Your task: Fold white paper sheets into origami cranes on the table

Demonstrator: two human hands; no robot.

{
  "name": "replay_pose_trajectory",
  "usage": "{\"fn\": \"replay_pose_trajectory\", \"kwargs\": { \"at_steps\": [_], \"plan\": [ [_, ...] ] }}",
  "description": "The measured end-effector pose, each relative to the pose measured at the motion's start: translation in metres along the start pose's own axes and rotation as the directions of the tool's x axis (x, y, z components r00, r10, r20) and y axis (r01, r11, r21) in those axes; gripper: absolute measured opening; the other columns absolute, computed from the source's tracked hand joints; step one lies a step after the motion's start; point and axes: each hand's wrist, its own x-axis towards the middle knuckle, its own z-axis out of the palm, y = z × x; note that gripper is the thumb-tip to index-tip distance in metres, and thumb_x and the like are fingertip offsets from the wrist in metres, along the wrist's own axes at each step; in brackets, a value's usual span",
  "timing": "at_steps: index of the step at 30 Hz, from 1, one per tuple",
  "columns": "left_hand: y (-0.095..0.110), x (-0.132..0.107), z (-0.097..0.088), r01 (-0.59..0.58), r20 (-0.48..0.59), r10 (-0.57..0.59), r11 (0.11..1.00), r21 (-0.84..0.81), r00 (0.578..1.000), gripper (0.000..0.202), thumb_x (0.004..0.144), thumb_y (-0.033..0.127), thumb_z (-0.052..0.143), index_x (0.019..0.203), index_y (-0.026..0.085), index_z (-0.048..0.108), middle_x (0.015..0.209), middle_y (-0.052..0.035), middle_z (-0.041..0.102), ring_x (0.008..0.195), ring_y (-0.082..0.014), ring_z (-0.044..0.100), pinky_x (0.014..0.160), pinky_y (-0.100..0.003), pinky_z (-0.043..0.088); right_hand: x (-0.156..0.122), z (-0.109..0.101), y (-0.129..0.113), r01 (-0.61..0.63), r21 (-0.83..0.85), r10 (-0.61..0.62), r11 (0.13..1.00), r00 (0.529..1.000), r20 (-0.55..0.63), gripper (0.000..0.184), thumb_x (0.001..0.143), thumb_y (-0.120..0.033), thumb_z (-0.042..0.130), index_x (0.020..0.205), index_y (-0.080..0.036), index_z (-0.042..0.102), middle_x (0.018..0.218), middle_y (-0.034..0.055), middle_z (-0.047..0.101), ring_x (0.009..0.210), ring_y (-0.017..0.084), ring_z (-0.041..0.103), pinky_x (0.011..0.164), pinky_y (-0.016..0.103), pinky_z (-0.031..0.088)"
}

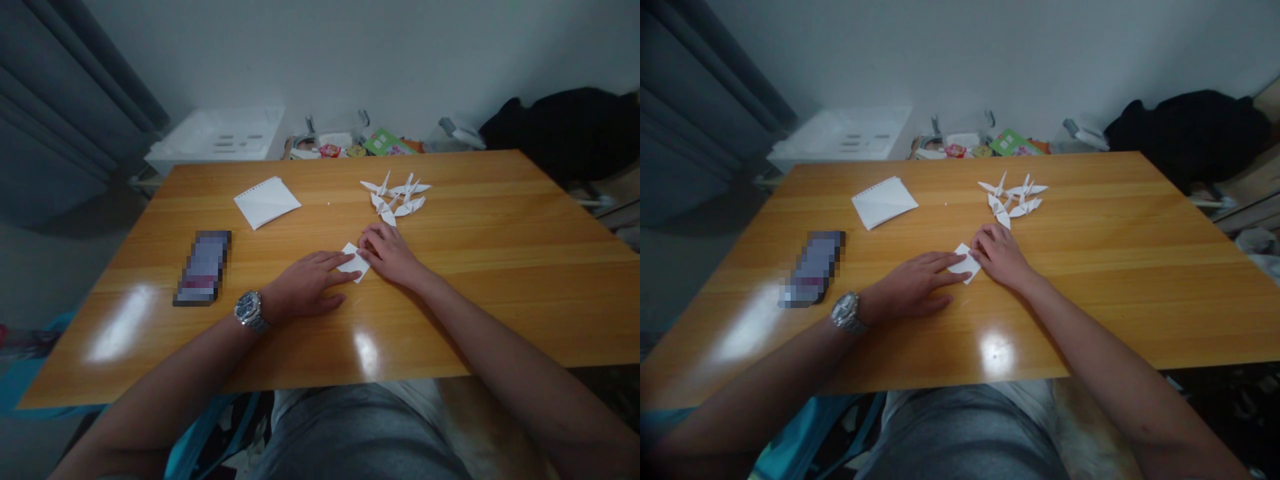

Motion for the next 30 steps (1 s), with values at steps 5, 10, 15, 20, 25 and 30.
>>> {"fn": "replay_pose_trajectory", "kwargs": {
  "at_steps": [5, 10, 15, 20, 25, 30],
  "plan": [
    [0.001, 0.001, 0.0, 0.011, 0.004, -0.011, 1.0, 0.012, 1.0, 0.051, 0.097, 0.036, 0.059, 0.147, 0.029, 0.052, 0.162, -0.0098, 0.039, 0.145, -0.0294, 0.042, 0.119, -0.049, 0.036, 0.002, 0.003, -0.002, -0.02, -0.019, 0.019, 1.0, 0.999, -0.035, 0.01, 0.096, -0.029, 0.056, 0.099, -0.023, 0.062, 0.115, 0.0135, 0.056, 0.113, 0.032, 0.054, 0.103, 0.052, 0.045],
    [0.001, 0.001, -0.001, -0.006, 0.01, 0.006, 1.0, 0.024, 1.0, 0.05, 0.098, 0.036, 0.058, 0.147, 0.03, 0.053, 0.162, -0.0099, 0.039, 0.145, -0.0303, 0.043, 0.119, -0.05, 0.036, 0.003, 0.006, -0.001, -0.025, -0.016, 0.024, 1.0, 0.998, -0.058, 0.008, 0.095, -0.029, 0.058, 0.096, -0.023, 0.062, 0.113, 0.0134, 0.058, 0.112, 0.033, 0.055, 0.101, 0.053, 0.046],
    [0.0, 0.001, -0.002, -0.021, 0.021, 0.021, 1.0, 0.02, 1.0, 0.048, 0.1, 0.038, 0.055, 0.148, 0.033, 0.053, 0.163, -0.0078, 0.036, 0.144, -0.0296, 0.043, 0.119, -0.05, 0.036, 0.004, 0.006, -0.001, -0.035, -0.013, 0.034, 0.999, 0.998, -0.056, 0.008, 0.094, -0.029, 0.059, 0.095, -0.023, 0.062, 0.113, 0.0135, 0.058, 0.112, 0.033, 0.055, 0.101, 0.053, 0.046],
    [-0.001, 0.0, -0.001, -0.011, 0.034, 0.01, 1.0, 0.012, 0.999, 0.048, 0.101, 0.039, 0.054, 0.148, 0.032, 0.052, 0.165, -0.0081, 0.034, 0.147, -0.0296, 0.04, 0.12, -0.05, 0.034, 0.001, -0.001, -0.001, 0.003, 0.027, -0.003, 1.0, 1.0, -0.012, 0.012, 0.097, -0.034, 0.056, 0.098, -0.023, 0.061, 0.119, 0.0134, 0.058, 0.117, 0.032, 0.054, 0.105, 0.052, 0.044],
    [-0.002, 0.0, -0.001, -0.02, 0.035, 0.02, 1.0, 0.007, 0.999, 0.047, 0.1, 0.037, 0.055, 0.147, 0.03, 0.053, 0.165, -0.0076, 0.033, 0.15, -0.028, 0.036, 0.122, -0.05, 0.031, -0.002, -0.005, 0.004, 0.039, 0.072, -0.044, 0.997, 0.997, 0.063, 0.045, 0.078, -0.055, 0.079, 0.103, -0.023, 0.059, 0.123, 0.0136, 0.056, 0.12, 0.035, 0.053, 0.103, 0.052, 0.046],
    [-0.006, -0.001, 0.002, -0.045, 0.048, 0.044, 0.999, 0.017, 0.998, 0.048, 0.102, 0.044, 0.052, 0.149, 0.032, 0.051, 0.166, -0.0078, 0.031, 0.15, -0.0293, 0.035, 0.122, -0.051, 0.03, -0.002, -0.002, 0.005, 0.018, 0.08, -0.024, 0.997, 0.997, 0.075, 0.045, 0.076, -0.051, 0.081, 0.103, -0.023, 0.059, 0.128, 0.0137, 0.056, 0.124, 0.035, 0.052, 0.105, 0.054, 0.044]
  ]
}}
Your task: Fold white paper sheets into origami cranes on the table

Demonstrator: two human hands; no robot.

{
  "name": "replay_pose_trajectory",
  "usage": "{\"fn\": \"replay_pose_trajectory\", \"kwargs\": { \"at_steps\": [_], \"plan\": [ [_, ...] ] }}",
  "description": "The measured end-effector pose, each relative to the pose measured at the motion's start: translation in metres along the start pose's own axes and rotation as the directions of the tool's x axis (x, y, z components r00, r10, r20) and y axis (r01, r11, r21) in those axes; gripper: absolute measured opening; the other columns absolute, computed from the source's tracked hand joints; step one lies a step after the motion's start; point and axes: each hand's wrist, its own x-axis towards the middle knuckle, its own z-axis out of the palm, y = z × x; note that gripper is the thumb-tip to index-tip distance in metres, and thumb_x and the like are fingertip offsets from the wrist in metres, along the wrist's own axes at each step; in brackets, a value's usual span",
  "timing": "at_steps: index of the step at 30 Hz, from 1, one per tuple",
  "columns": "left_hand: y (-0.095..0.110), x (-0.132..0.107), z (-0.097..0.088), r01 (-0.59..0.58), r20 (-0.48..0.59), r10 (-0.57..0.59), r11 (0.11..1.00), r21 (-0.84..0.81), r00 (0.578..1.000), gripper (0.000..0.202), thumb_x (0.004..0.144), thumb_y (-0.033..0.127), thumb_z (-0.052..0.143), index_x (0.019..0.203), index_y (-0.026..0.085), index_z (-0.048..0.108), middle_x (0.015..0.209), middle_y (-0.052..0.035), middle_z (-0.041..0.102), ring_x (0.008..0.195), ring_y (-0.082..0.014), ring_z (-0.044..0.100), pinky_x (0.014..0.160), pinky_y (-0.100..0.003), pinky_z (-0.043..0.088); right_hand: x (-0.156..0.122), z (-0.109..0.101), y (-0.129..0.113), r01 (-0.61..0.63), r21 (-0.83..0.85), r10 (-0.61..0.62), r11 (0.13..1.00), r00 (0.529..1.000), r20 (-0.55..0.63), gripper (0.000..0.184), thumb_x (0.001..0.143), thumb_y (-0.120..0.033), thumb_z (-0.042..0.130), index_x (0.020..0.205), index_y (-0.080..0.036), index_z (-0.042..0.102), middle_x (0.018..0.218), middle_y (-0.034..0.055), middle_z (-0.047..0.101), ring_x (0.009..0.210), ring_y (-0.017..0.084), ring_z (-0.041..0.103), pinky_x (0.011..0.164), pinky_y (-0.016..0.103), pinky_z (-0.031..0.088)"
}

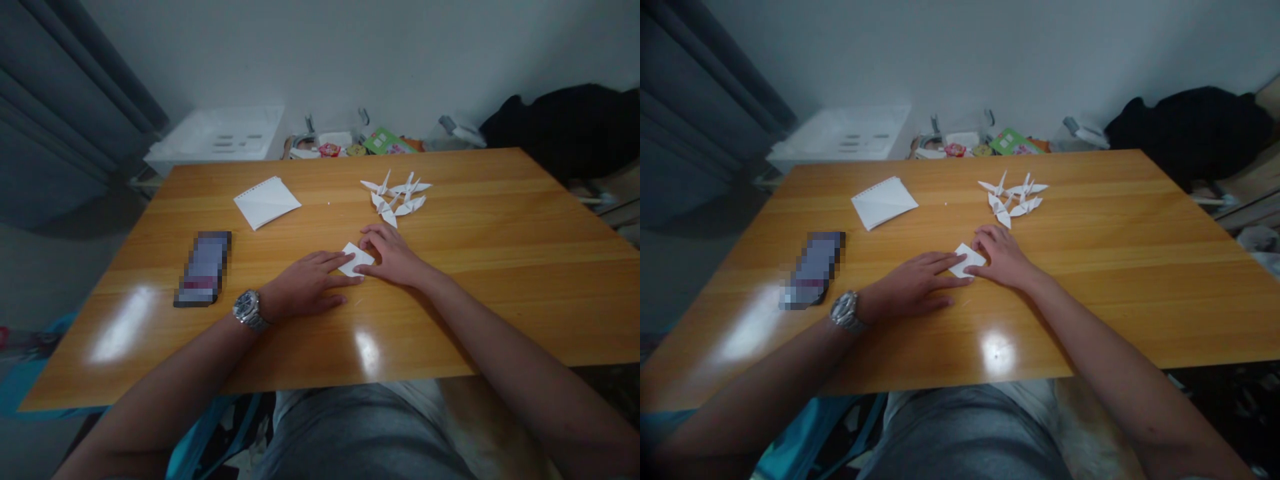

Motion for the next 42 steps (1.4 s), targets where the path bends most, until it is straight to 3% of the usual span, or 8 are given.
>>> {"fn": "replay_pose_trajectory", "kwargs": {
  "at_steps": [8, 21, 26, 32, 42],
  "plan": [
    [-0.0026, -0.0004, 0.0005, -0.014, -0.001, 0.014, 1.0, -0.012, 1.0, 0.049, 0.102, 0.048, 0.052, 0.15, 0.038, 0.049, 0.167, -0.0049, 0.029, 0.149, -0.0298, 0.036, 0.121, -0.052, 0.031, -0.0013, -0.0017, -0.0004, 0.019, -0.02, -0.019, 1.0, 1.0, 0.022, 0.039, 0.085, -0.051, 0.074, 0.106, -0.022, 0.058, 0.132, 0.0148, 0.056, 0.128, 0.034, 0.051, 0.109, 0.052, 0.042],
    [-0.0031, -0.0017, -0.0012, -0.016, -0.007, 0.016, 1.0, -0.011, 1.0, 0.046, 0.102, 0.047, 0.054, 0.147, 0.04, 0.053, 0.168, -0.0024, 0.028, 0.149, -0.0291, 0.036, 0.121, -0.051, 0.032, -0.0015, 0.0001, -0.0002, 0.049, 0.036, -0.048, 0.998, 0.998, -0.038, 0.027, 0.088, -0.041, 0.071, 0.105, -0.022, 0.06, 0.131, 0.0142, 0.058, 0.125, 0.034, 0.054, 0.107, 0.053, 0.044],
    [-0.0037, -0.0013, -0.0009, -0.017, 0.004, 0.017, 1.0, -0.003, 1.0, 0.046, 0.102, 0.049, 0.052, 0.148, 0.041, 0.051, 0.168, -0.0027, 0.028, 0.149, -0.0285, 0.036, 0.121, -0.051, 0.031, 0.0, 0.0013, 0.0002, 0.053, 0.054, -0.048, 0.997, 0.995, -0.087, 0.012, 0.095, -0.033, 0.062, 0.1, -0.022, 0.06, 0.126, 0.0145, 0.06, 0.124, 0.032, 0.055, 0.106, 0.052, 0.045],
    [-0.0012, -0.0005, -0.0037, -0.013, 0.006, 0.013, 1.0, -0.014, 1.0, 0.046, 0.102, 0.049, 0.052, 0.147, 0.039, 0.054, 0.167, -0.0046, 0.03, 0.148, -0.03, 0.038, 0.121, -0.051, 0.032, 0.0028, 0.0047, 0.0013, 0.021, 0.095, -0.006, 0.995, 0.988, -0.152, 0.002, 0.093, -0.022, 0.06, 0.091, -0.022, 0.06, 0.123, 0.0145, 0.061, 0.117, 0.03, 0.059, 0.102, 0.051, 0.048],
    [-0.0019, -0.0005, -0.0032, -0.017, 0.0, 0.017, 0.999, -0.04, 1.0, 0.047, 0.101, 0.049, 0.054, 0.147, 0.04, 0.053, 0.167, -0.0037, 0.03, 0.148, -0.0314, 0.036, 0.121, -0.053, 0.03, 0.004, 0.005, 0.0003, -0.009, 0.118, 0.029, 0.993, 0.986, -0.164, 0.003, 0.09, -0.02, 0.063, 0.088, -0.02, 0.062, 0.12, 0.0158, 0.063, 0.115, 0.031, 0.061, 0.1, 0.051, 0.049]
  ]
}}
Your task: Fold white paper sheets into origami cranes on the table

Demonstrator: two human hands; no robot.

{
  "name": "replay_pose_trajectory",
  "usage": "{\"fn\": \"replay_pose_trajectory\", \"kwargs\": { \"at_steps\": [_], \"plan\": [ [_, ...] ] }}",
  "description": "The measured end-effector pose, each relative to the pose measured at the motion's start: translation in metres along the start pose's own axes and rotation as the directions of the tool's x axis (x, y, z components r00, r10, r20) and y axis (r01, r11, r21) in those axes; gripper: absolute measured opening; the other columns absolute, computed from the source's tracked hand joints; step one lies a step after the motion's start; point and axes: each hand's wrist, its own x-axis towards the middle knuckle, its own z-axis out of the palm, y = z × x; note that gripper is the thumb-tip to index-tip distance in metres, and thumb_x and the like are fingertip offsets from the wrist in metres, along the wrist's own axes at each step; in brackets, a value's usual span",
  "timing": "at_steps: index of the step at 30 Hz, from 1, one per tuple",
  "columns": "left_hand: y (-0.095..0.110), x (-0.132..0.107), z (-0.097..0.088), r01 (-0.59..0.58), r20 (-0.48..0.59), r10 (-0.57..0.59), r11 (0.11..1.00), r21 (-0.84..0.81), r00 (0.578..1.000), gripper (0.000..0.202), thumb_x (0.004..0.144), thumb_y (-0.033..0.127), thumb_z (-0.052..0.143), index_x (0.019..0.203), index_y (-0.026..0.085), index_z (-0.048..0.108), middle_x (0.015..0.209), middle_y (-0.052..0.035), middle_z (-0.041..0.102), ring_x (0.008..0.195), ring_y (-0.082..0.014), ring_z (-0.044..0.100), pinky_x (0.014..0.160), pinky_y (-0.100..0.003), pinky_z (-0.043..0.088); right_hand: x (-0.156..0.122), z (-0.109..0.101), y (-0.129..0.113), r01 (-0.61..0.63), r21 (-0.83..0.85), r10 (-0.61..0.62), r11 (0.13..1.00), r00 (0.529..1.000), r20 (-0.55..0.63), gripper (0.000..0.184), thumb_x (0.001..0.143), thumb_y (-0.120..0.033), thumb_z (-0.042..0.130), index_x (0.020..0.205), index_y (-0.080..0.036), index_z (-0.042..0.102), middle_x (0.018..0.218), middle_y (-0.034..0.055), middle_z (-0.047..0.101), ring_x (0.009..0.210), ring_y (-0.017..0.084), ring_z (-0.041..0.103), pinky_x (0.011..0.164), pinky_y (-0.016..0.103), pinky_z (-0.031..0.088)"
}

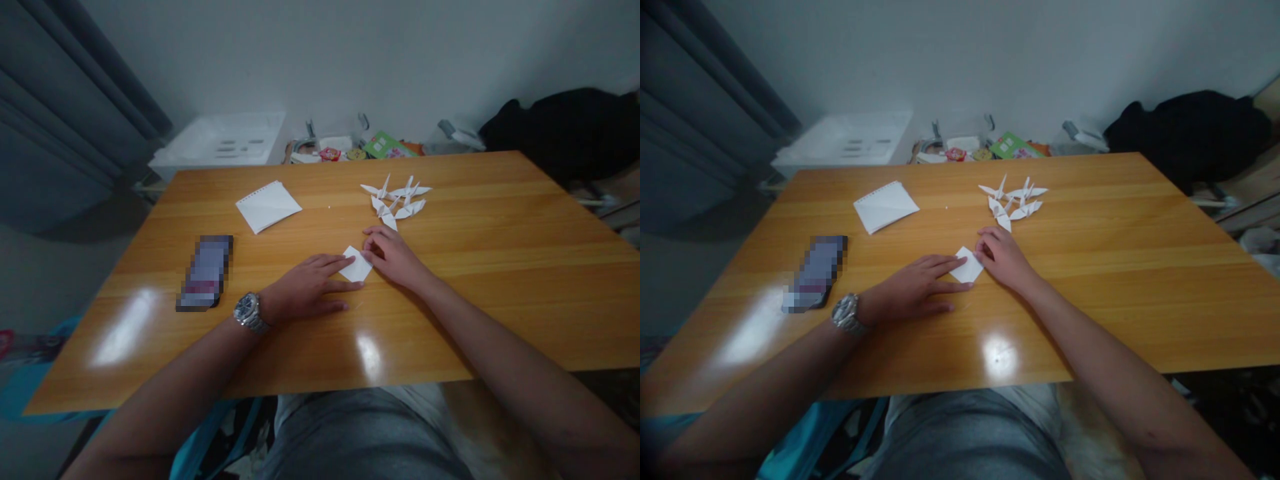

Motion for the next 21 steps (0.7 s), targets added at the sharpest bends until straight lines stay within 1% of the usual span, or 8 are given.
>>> {"fn": "replay_pose_trajectory", "kwargs": {
  "at_steps": [3, 6, 11, 17, 19, 21],
  "plan": [
    [0.0011, -0.0005, -0.0014, -0.009, 0.003, 0.009, 1.0, -0.001, 1.0, 0.048, 0.101, 0.049, 0.054, 0.148, 0.039, 0.052, 0.167, -0.0048, 0.029, 0.149, -0.0317, 0.036, 0.121, -0.052, 0.03, -0.0002, -0.0003, -0.0006, 0.003, -0.003, -0.003, 1.0, 1.0, -0.002, 0.003, 0.091, -0.02, 0.063, 0.088, -0.02, 0.061, 0.121, 0.0153, 0.063, 0.115, 0.031, 0.061, 0.1, 0.051, 0.049],
    [0.0022, -0.0006, -0.002, -0.02, -0.007, 0.02, 1.0, 0.0, 1.0, 0.047, 0.1, 0.048, 0.056, 0.146, 0.038, 0.055, 0.167, -0.006, 0.028, 0.149, -0.0322, 0.035, 0.121, -0.052, 0.031, -0.0006, -0.0004, -0.0008, 0.002, 0.003, -0.002, 1.0, 1.0, -0.003, 0.003, 0.091, -0.02, 0.062, 0.088, -0.021, 0.061, 0.121, 0.0149, 0.062, 0.114, 0.03, 0.061, 0.1, 0.051, 0.049],
    [0.0028, 0.0001, -0.002, -0.022, -0.023, 0.023, 1.0, 0.01, 0.999, 0.045, 0.099, 0.046, 0.058, 0.143, 0.038, 0.057, 0.166, -0.0071, 0.032, 0.148, -0.0317, 0.037, 0.119, -0.052, 0.033, -0.0008, -0.0007, -0.0009, 0.003, 0.007, -0.003, 1.0, 1.0, -0.004, 0.002, 0.091, -0.022, 0.063, 0.089, -0.021, 0.062, 0.12, 0.0139, 0.062, 0.115, 0.03, 0.06, 0.1, 0.051, 0.049],
    [0.0021, 0.0005, -0.0012, -0.047, -0.022, 0.047, 0.999, 0.019, 0.999, 0.044, 0.099, 0.042, 0.059, 0.143, 0.041, 0.057, 0.164, -0.0058, 0.034, 0.148, -0.0325, 0.036, 0.118, -0.053, 0.033, -0.0008, -0.0007, -0.0007, 0.002, 0.022, -0.002, 1.0, 1.0, -0.004, 0.003, 0.091, -0.023, 0.063, 0.089, -0.022, 0.063, 0.121, 0.013, 0.062, 0.116, 0.03, 0.06, 0.101, 0.05, 0.049],
    [0.003, 0.0006, -0.0016, -0.048, -0.02, 0.049, 0.999, 0.024, 0.999, 0.045, 0.099, 0.042, 0.059, 0.143, 0.042, 0.056, 0.164, -0.0054, 0.034, 0.148, -0.0325, 0.036, 0.119, -0.053, 0.032, -0.0008, -0.0007, -0.0006, -0.002, 0.024, 0.002, 1.0, 1.0, -0.002, 0.003, 0.091, -0.023, 0.063, 0.088, -0.022, 0.063, 0.121, 0.0131, 0.062, 0.115, 0.03, 0.06, 0.1, 0.05, 0.049],
    [0.0041, 0.0005, -0.0021, -0.049, -0.016, 0.049, 0.999, 0.022, 0.999, 0.049, 0.099, 0.042, 0.057, 0.148, 0.04, 0.051, 0.164, -0.007, 0.035, 0.147, -0.0323, 0.037, 0.119, -0.053, 0.031, -0.001, -0.0008, -0.0004, -0.003, 0.026, 0.003, 1.0, 1.0, 0.001, 0.003, 0.091, -0.023, 0.063, 0.088, -0.022, 0.063, 0.121, 0.0133, 0.063, 0.116, 0.03, 0.06, 0.101, 0.05, 0.049]
  ]
}}
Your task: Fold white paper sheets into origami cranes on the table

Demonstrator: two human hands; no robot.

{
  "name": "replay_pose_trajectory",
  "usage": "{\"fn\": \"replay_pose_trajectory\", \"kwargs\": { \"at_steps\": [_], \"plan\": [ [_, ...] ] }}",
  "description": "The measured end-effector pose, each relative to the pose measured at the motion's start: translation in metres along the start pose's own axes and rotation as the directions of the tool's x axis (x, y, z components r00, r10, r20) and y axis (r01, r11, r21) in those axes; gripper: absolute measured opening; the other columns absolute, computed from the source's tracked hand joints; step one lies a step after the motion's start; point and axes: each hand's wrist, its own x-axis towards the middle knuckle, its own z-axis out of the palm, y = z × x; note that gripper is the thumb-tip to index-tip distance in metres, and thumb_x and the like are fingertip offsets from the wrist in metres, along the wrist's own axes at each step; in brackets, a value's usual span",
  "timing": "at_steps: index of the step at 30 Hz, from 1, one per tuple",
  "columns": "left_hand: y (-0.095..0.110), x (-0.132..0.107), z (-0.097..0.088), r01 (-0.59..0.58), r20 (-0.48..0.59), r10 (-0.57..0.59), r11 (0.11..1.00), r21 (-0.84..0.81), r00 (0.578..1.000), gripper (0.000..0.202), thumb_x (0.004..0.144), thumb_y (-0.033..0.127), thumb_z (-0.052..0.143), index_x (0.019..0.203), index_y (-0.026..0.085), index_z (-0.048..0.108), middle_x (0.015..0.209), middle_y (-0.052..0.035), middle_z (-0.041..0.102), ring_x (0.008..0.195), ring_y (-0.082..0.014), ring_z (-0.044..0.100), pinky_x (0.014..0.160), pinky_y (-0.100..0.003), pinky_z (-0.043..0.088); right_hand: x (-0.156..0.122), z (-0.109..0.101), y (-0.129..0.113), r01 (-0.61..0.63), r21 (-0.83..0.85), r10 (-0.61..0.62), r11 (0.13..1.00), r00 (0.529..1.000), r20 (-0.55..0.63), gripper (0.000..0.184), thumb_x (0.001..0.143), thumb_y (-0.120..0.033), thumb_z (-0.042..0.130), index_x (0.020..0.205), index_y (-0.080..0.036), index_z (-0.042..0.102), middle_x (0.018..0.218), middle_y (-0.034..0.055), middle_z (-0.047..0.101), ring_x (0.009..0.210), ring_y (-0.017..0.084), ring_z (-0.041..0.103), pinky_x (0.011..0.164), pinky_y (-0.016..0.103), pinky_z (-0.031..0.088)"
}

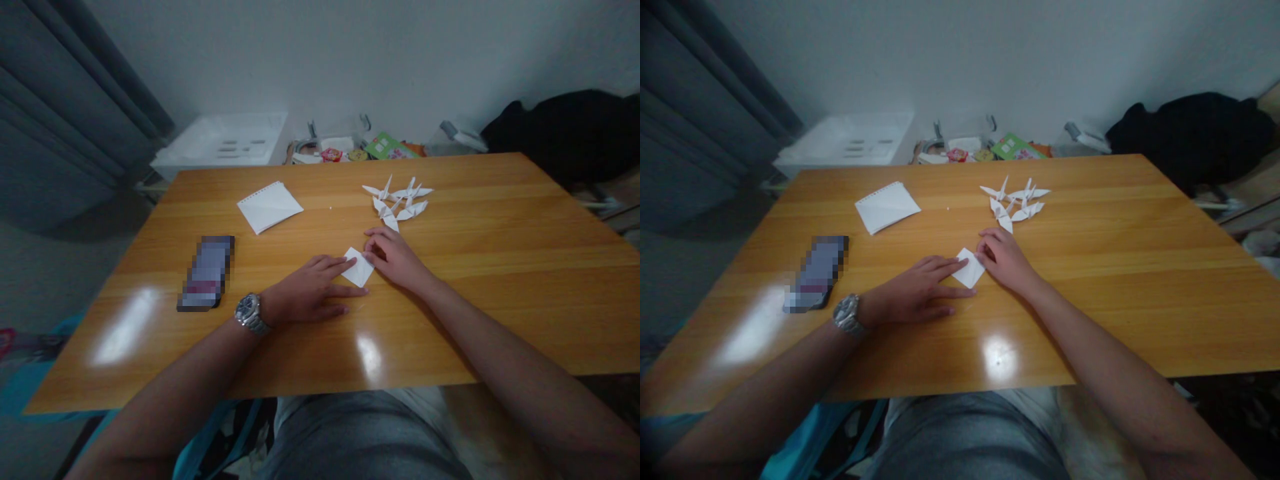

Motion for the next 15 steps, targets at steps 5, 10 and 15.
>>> {"fn": "replay_pose_trajectory", "kwargs": {
  "at_steps": [5, 10, 15],
  "plan": [
    [0.0021, 0.0001, 0.0012, 0.036, 0.003, -0.036, 0.999, -0.022, 0.999, 0.054, 0.102, 0.043, 0.051, 0.154, 0.03, 0.043, 0.161, -0.0114, 0.039, 0.141, -0.0304, 0.045, 0.117, -0.051, 0.034, -0.0005, -0.0015, -0.0007, -0.007, 0.017, 0.007, 1.0, 1.0, -0.002, 0.005, 0.092, -0.024, 0.064, 0.089, -0.021, 0.065, 0.121, 0.014, 0.064, 0.117, 0.03, 0.061, 0.101, 0.05, 0.048],
    [0.0061, 0.003, 0.0034, 0.111, -0.021, -0.111, 0.994, 0.003, 0.994, 0.046, 0.105, 0.035, 0.045, 0.148, 0.02, 0.049, 0.158, -0.0129, 0.045, 0.134, -0.0269, 0.051, 0.115, -0.046, 0.038, -0.0004, -0.0038, -0.0006, -0.021, 0.059, 0.022, 0.998, 1.0, -0.014, 0.007, 0.094, -0.025, 0.061, 0.092, -0.022, 0.067, 0.122, 0.0126, 0.065, 0.116, 0.028, 0.062, 0.102, 0.05, 0.048],
    [0.0097, 0.0068, 0.0063, 0.151, -0.055, -0.147, 0.986, 0.072, 0.988, 0.045, 0.103, 0.022, 0.044, 0.147, 0.011, 0.047, 0.148, -0.0149, 0.055, 0.127, -0.0257, 0.054, 0.112, -0.042, 0.042, 0.0003, -0.0053, 0.0, 0.023, 0.062, -0.024, 0.998, 1.0, 0.006, 0.009, 0.094, -0.026, 0.062, 0.096, -0.022, 0.07, 0.126, 0.0116, 0.067, 0.118, 0.027, 0.062, 0.104, 0.05, 0.047]
  ]
}}
